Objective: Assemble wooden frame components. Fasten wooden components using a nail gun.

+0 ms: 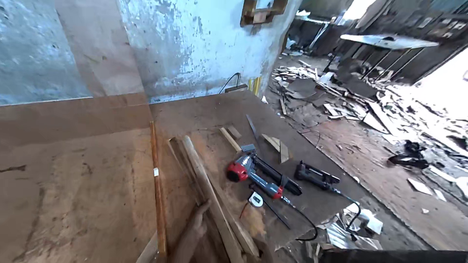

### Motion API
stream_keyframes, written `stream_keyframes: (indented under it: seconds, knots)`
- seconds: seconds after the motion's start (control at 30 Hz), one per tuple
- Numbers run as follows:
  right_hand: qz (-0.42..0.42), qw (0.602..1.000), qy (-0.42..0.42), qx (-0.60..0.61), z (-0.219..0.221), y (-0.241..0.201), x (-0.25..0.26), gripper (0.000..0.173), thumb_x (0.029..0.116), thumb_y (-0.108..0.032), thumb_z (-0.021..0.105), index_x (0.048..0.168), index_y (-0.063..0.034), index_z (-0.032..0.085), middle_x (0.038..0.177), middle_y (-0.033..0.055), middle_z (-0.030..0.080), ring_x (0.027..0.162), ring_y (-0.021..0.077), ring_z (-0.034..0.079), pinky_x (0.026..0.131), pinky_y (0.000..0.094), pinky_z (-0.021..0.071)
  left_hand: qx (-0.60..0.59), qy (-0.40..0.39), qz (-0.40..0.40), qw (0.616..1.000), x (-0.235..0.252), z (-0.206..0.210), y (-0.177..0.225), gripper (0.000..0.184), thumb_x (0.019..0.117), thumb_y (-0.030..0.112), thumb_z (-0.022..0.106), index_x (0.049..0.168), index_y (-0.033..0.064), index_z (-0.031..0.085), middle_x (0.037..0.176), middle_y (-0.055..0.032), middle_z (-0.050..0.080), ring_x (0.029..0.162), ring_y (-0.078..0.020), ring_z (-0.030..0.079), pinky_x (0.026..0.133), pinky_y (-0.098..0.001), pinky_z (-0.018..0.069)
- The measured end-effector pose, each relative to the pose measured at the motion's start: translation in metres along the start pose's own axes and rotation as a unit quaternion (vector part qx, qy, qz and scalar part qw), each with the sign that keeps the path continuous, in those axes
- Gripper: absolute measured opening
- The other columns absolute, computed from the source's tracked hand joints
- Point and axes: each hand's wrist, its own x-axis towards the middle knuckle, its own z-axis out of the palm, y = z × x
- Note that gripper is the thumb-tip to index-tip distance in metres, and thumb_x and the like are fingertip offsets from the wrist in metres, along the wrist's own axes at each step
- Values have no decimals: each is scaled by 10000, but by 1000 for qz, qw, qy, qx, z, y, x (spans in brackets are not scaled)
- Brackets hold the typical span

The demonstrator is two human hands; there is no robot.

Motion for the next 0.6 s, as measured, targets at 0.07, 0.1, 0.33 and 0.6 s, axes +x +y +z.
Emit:
stream_keyframes:
  seconds: [0.07, 0.1, 0.33, 0.6]
  knots:
    - [-139, 987, 72, -20, 1, 16, 74, 673, 922, -374, 733, 1464, -34, 526, 1266, 167, 692, 1143, 262, 687, 1009, 486, 553, 119, 3, 92, 989, 52, 7, 9, 776, 943, 165, 726, 1599, 158, 311, 1567, -68, 465, 1388, -196, 507, 1123, -440, 474]
    - [-183, 979, 83, -21, -2, 13, 101, 723, 932, -381, 718, 1516, -35, 469, 1379, 172, 638, 1250, 263, 641, 1076, 479, 516, 232, -6, 142, 962, 72, 5, 8, 919, 940, 240, 728, 1656, 185, 154, 1695, -40, 247, 1516, -184, 330, 1209, -437, 363]
    - [-203, 952, 221, -62, -15, 8, 161, 407, 899, -151, 704, 1292, -49, 693, 1416, 140, 624, 1351, 270, 567, 1149, 466, 457, 563, 65, 254, 783, 113, -23, -37, 1132, 856, 683, 657, 1663, 127, 91, 1720, -104, 152, 1541, -228, 302, 1193, -445, 402]
    - [-140, 923, 331, -141, -105, 32, 235, 495, 887, -111, 728, 1362, -28, 620, 1373, 199, 619, 1286, 380, 582, 1078, 587, 481, 565, 116, 215, 788, 114, 8, -47, 1053, 888, 526, 710, 1654, 102, 126, 1663, -135, 308, 1472, -263, 419, 1169, -460, 417]
